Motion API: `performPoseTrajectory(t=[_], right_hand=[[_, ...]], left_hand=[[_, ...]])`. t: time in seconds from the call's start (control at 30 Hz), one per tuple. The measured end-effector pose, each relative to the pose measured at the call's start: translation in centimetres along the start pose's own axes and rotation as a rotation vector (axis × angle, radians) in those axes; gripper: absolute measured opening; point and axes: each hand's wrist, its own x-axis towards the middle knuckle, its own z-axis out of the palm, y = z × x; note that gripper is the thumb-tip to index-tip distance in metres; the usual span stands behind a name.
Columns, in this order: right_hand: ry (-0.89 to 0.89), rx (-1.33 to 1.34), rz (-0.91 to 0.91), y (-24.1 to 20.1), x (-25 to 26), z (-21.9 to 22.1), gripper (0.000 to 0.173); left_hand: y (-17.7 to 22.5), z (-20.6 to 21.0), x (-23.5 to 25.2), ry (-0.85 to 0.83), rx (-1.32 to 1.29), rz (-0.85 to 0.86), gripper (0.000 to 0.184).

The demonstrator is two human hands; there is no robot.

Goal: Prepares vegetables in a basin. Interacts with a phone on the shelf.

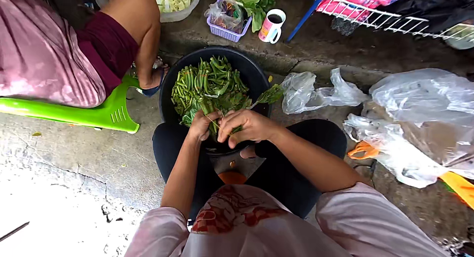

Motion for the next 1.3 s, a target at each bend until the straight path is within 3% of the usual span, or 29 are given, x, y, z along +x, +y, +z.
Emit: performPoseTrajectory(t=[0.07, 0.13, 0.23, 0.33, 0.4, 0.57, 0.67, 0.77, 0.9, 1.3], right_hand=[[0.23, 0.228, -0.057, 0.7, -0.3, 0.2, 0.041], [0.451, 0.478, 0.001, 1.2, -0.2, 0.0, 0.047], [0.613, 0.457, 0.213, 2.6, -0.1, -0.1, 0.067], [0.589, 0.102, 0.321, 3.0, -0.2, 0.4, 0.078], [0.542, -0.152, 0.292, 3.2, -0.4, 0.6, 0.077], [0.351, -0.462, 0.345, 3.9, -0.2, 0.6, 0.048], [0.391, -0.475, 0.3, 3.6, -0.1, -0.5, 0.036], [0.555, -0.418, 0.258, 3.0, -0.6, -2.0, 0.033], [0.602, -0.424, 0.293, 3.0, -0.7, -1.4, 0.026], [0.548, -0.57, 0.251, 3.1, -0.4, 0.2, 0.012]], left_hand=[[-0.2, -0.3, 0.0, -0.049, -0.083, 0.049, 0.015], [-0.4, -0.2, 0.3, -0.079, -0.162, 0.149, 0.018], [-0.7, 0.3, 0.4, 0.05, 0.069, 0.334, 0.029], [-1.2, 0.5, -0.1, 0.116, 0.628, 0.46, 0.045], [-1.4, 0.3, -0.1, 0.111, 0.97, 0.548, 0.044], [-2.2, -0.2, 0.3, 0.092, 1.335, 0.649, 0.03], [-2.1, 0.2, 0.3, 0.066, 1.18, 0.51, 0.036], [-1.1, 0.3, 0.0, 0.037, 0.777, 0.378, 0.044], [-1.0, 0.2, 0.0, -0.048, 0.354, 0.38, 0.048], [-1.7, 0.6, 0.0, -0.016, 0.446, 0.433, 0.053]])
